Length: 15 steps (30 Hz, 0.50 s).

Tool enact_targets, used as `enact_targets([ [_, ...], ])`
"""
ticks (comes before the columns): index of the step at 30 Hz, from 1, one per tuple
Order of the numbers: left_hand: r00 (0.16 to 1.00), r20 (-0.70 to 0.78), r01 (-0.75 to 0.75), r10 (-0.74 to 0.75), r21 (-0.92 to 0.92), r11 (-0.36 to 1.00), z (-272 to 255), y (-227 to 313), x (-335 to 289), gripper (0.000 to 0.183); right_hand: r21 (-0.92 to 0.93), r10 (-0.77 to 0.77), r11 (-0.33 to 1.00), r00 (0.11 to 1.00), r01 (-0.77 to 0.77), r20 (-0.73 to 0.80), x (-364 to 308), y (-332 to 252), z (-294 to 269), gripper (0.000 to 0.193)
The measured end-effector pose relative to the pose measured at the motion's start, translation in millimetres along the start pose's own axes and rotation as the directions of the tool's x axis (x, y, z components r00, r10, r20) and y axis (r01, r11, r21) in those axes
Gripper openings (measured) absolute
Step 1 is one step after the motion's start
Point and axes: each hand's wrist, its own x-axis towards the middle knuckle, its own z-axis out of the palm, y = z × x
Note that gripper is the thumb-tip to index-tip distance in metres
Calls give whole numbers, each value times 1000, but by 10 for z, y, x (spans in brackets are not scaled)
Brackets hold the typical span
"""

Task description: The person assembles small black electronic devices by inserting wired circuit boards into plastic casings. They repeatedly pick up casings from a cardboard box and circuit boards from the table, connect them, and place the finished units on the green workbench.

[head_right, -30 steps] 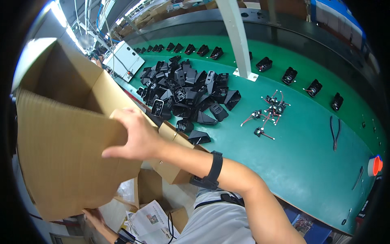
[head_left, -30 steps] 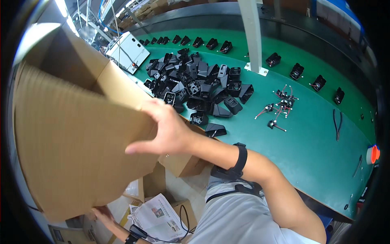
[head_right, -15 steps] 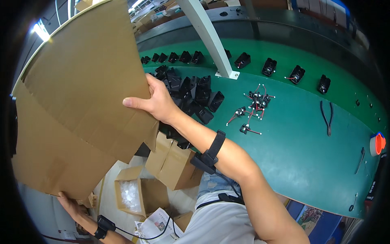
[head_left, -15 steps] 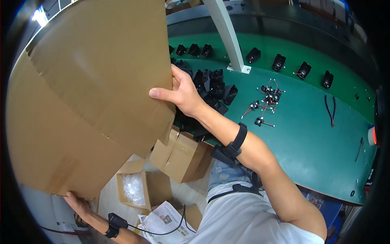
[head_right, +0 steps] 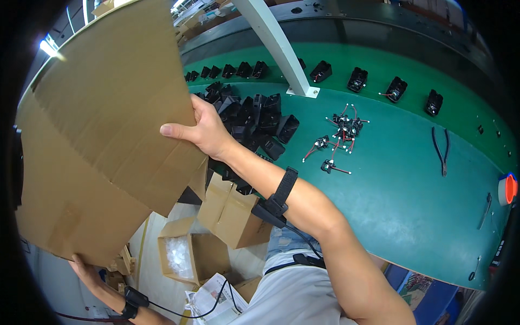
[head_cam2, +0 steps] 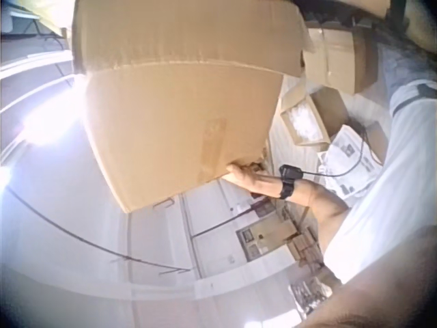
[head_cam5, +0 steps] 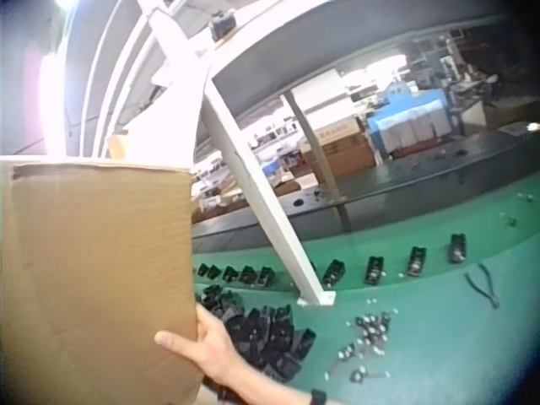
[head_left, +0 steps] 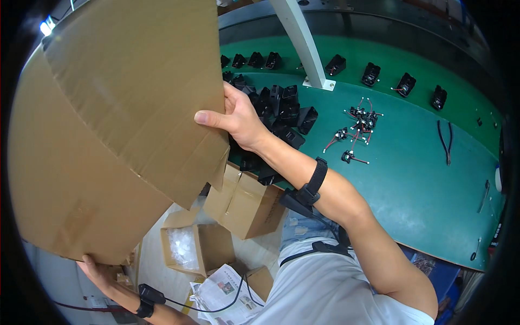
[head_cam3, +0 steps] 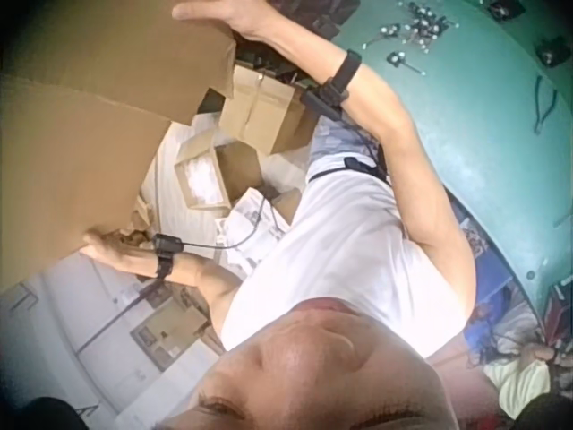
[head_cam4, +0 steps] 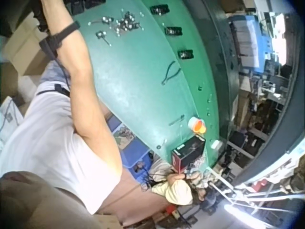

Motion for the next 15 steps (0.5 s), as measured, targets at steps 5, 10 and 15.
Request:
enact_targets([
  [5, 998, -25, 62, -64, -88, 994, -283, -614, -246, 99, -125, -37, 991, 998, 43, 49, -26, 189, 41, 60],
  [10, 968, -129, 160, -213, -334, 929, -935, -1482, -1239, 78, -305, 84, 952, 986, -38, 141, -292, 214, 384, 61],
  [15, 902, 191, 404, -388, -688, 602, -712, -2321, -2741, 46, -636, -91, 677, 900, 369, 425, -790, 559, 884, 55],
])
